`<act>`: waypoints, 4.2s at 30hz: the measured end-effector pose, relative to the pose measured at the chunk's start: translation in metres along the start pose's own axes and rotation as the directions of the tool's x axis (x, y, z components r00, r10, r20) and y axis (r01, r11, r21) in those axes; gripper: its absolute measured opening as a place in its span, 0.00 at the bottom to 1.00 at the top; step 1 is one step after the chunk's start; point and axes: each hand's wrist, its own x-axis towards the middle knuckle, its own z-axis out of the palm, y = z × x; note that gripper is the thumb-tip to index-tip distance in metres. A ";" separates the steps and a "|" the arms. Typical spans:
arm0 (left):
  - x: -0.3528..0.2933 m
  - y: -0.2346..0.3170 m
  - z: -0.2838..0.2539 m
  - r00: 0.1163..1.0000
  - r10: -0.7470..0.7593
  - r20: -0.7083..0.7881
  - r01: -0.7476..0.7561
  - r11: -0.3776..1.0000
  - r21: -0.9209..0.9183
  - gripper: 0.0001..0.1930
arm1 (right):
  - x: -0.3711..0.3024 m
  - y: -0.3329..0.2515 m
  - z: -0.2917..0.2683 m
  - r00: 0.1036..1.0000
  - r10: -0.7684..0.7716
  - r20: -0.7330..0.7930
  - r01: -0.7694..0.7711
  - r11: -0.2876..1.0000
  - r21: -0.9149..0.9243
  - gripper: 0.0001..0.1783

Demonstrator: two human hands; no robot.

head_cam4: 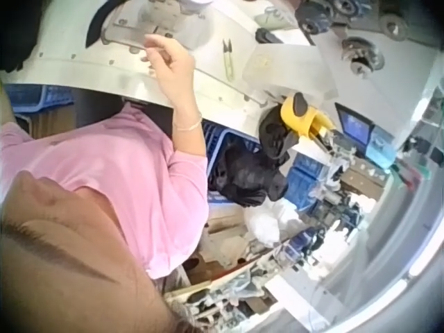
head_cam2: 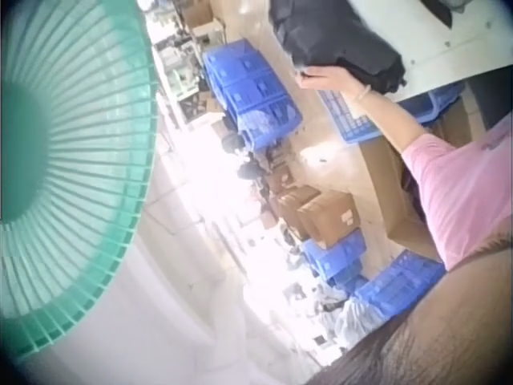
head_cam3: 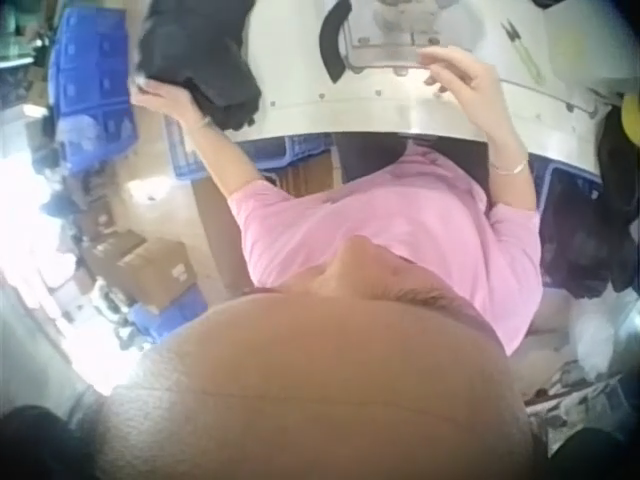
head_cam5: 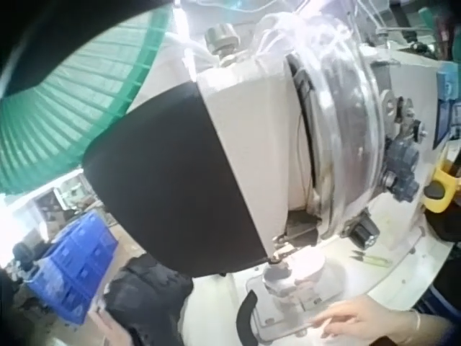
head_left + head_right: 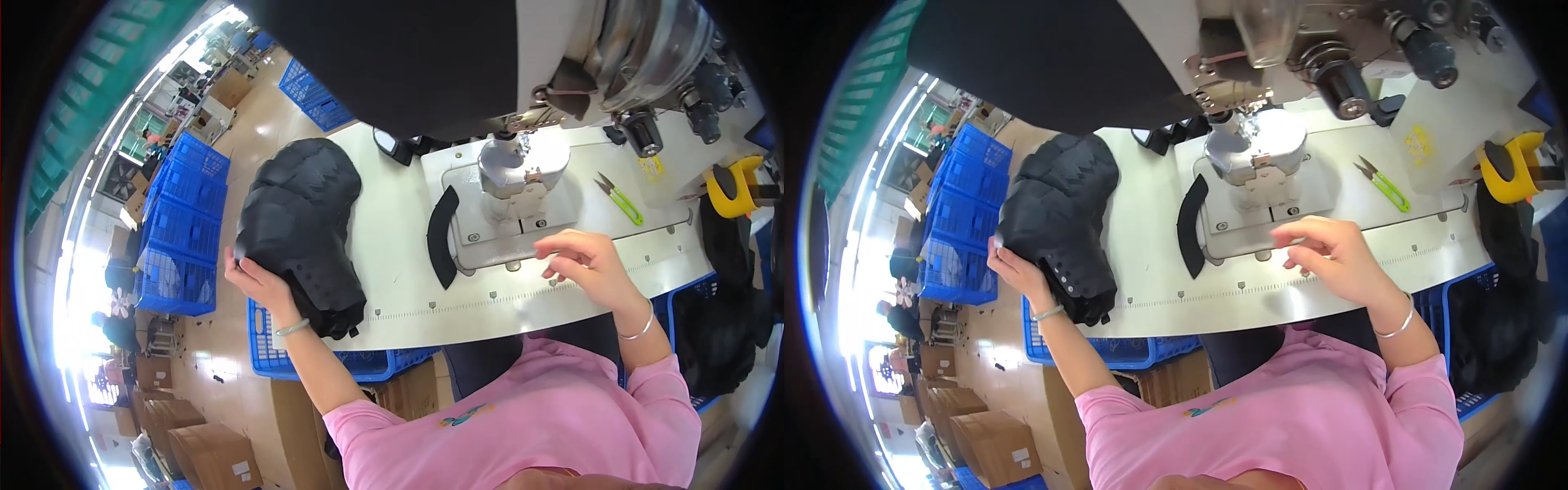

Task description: Stitching leather shoe components together using an industrial sewing machine.

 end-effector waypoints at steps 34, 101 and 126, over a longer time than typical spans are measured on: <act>-0.108 0.201 0.096 0.561 0.456 0.691 -0.158 0.878 -0.452 0.19 | -0.106 -0.046 -0.116 0.977 -0.209 -0.046 0.031 0.348 -0.937 0.18; -0.054 0.304 0.031 0.552 0.680 0.483 -0.423 0.727 -0.540 0.18 | 0.050 -0.030 -0.056 0.659 -0.681 0.319 0.512 0.096 -0.854 0.22; -0.052 0.300 0.026 0.595 0.636 0.492 -0.286 0.739 -0.610 0.17 | 0.049 -0.045 -0.057 0.613 -0.704 0.359 0.546 0.050 -0.836 0.24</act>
